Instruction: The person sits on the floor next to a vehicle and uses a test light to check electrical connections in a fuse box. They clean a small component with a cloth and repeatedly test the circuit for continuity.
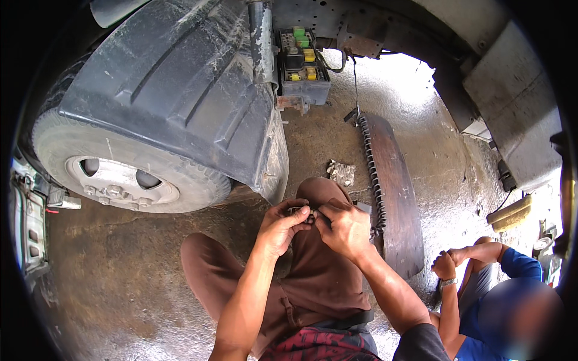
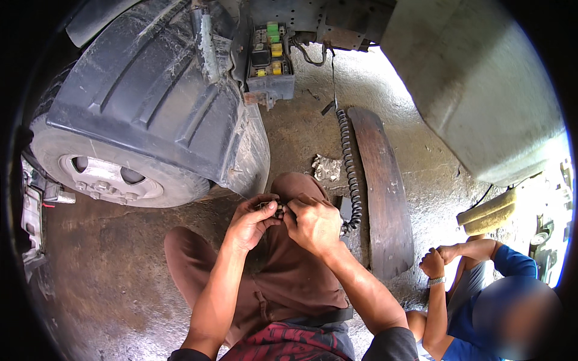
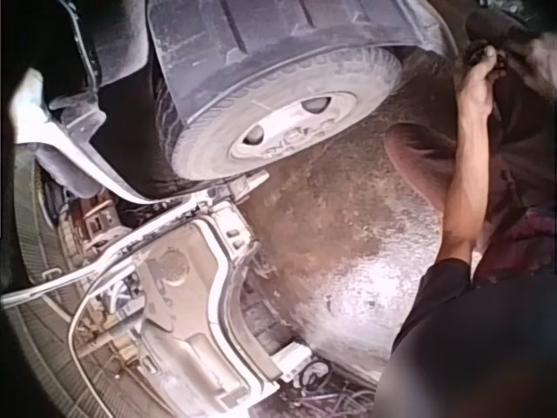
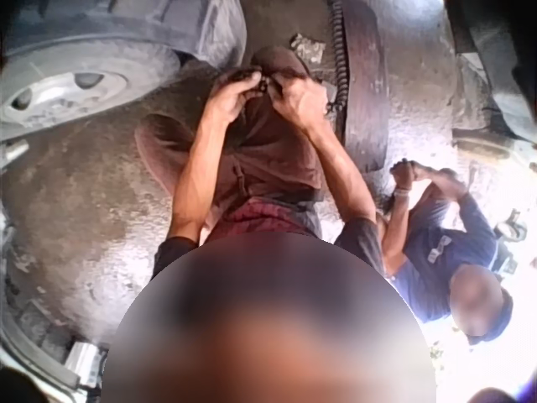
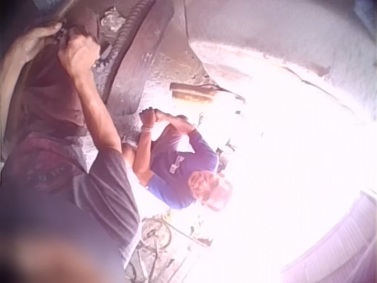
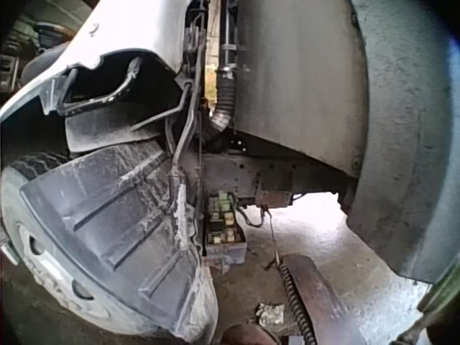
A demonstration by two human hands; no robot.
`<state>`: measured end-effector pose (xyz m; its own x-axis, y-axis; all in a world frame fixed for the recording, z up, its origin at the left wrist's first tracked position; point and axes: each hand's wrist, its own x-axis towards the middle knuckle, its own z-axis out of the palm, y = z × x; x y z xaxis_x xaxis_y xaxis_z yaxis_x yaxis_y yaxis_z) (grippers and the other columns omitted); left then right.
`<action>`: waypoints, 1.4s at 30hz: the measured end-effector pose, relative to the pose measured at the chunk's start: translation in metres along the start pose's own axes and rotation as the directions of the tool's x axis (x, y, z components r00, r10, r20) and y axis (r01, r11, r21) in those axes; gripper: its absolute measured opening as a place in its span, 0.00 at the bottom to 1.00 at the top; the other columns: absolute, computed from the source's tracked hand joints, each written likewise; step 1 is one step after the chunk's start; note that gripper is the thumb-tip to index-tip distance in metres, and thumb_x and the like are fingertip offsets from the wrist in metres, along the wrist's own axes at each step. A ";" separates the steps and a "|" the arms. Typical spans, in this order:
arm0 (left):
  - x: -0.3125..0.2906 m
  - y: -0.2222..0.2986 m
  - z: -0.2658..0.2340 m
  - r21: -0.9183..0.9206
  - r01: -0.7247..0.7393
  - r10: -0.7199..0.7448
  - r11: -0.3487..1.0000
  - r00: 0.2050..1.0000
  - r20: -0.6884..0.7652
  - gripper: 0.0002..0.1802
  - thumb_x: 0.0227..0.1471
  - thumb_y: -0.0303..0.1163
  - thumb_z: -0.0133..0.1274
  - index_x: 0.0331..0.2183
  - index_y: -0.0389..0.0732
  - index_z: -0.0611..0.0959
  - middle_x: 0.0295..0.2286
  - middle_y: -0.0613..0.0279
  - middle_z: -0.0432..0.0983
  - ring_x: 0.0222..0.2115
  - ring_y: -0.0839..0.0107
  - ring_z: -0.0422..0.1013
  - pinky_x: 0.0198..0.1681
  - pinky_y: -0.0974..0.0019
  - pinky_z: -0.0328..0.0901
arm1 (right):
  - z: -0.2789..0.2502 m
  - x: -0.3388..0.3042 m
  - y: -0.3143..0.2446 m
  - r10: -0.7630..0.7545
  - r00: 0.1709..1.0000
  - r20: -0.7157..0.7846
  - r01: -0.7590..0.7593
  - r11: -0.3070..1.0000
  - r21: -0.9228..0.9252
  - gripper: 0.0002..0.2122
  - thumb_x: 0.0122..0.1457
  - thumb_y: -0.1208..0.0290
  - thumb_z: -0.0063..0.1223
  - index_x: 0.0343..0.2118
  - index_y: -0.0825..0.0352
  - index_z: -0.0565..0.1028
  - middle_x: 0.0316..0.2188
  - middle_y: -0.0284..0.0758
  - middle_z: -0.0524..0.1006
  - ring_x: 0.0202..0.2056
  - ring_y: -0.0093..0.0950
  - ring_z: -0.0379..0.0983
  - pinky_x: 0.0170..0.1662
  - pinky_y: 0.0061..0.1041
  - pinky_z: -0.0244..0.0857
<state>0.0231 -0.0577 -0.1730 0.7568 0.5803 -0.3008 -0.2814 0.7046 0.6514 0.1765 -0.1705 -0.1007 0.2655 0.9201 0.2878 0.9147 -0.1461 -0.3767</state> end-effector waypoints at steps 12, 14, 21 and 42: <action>0.002 0.003 0.000 -0.047 0.029 -0.029 0.998 1.000 -0.003 0.18 0.60 0.29 0.68 0.50 0.33 0.84 0.37 0.56 0.86 0.36 0.66 0.83 0.41 0.62 0.80 | -0.002 0.007 0.000 0.035 0.999 0.041 -0.035 0.999 -0.004 0.07 0.57 0.65 0.64 0.29 0.64 0.82 0.34 0.37 0.84 0.31 0.42 0.84 0.34 0.42 0.78; 0.001 0.003 -0.001 -0.042 0.022 -0.022 0.999 1.000 -0.004 0.18 0.61 0.29 0.67 0.50 0.33 0.84 0.38 0.54 0.86 0.37 0.65 0.83 0.41 0.62 0.80 | -0.004 0.008 0.000 -0.017 0.998 0.059 0.018 1.000 -0.017 0.08 0.58 0.65 0.63 0.29 0.64 0.82 0.33 0.38 0.84 0.31 0.42 0.83 0.34 0.42 0.78; 0.003 0.003 0.001 -0.022 0.015 -0.015 1.000 1.000 -0.002 0.15 0.63 0.29 0.64 0.49 0.32 0.84 0.38 0.52 0.86 0.37 0.64 0.83 0.41 0.62 0.79 | -0.009 0.013 0.001 0.011 0.995 0.098 -0.009 1.000 -0.015 0.08 0.59 0.64 0.60 0.30 0.64 0.82 0.32 0.40 0.84 0.31 0.44 0.83 0.35 0.44 0.78; 0.000 0.002 0.002 -0.030 0.050 -0.050 0.998 0.999 -0.019 0.17 0.59 0.30 0.69 0.46 0.32 0.85 0.37 0.54 0.87 0.35 0.66 0.83 0.39 0.63 0.79 | -0.017 0.016 0.006 -0.044 0.983 0.179 0.047 0.999 -0.013 0.09 0.59 0.63 0.61 0.33 0.63 0.84 0.37 0.36 0.85 0.36 0.43 0.84 0.39 0.43 0.78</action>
<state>0.0240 -0.0570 -0.1705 0.7589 0.5516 -0.3461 -0.2612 0.7446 0.6143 0.1911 -0.1626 -0.0836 0.1660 0.9759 0.1415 0.9300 -0.1072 -0.3515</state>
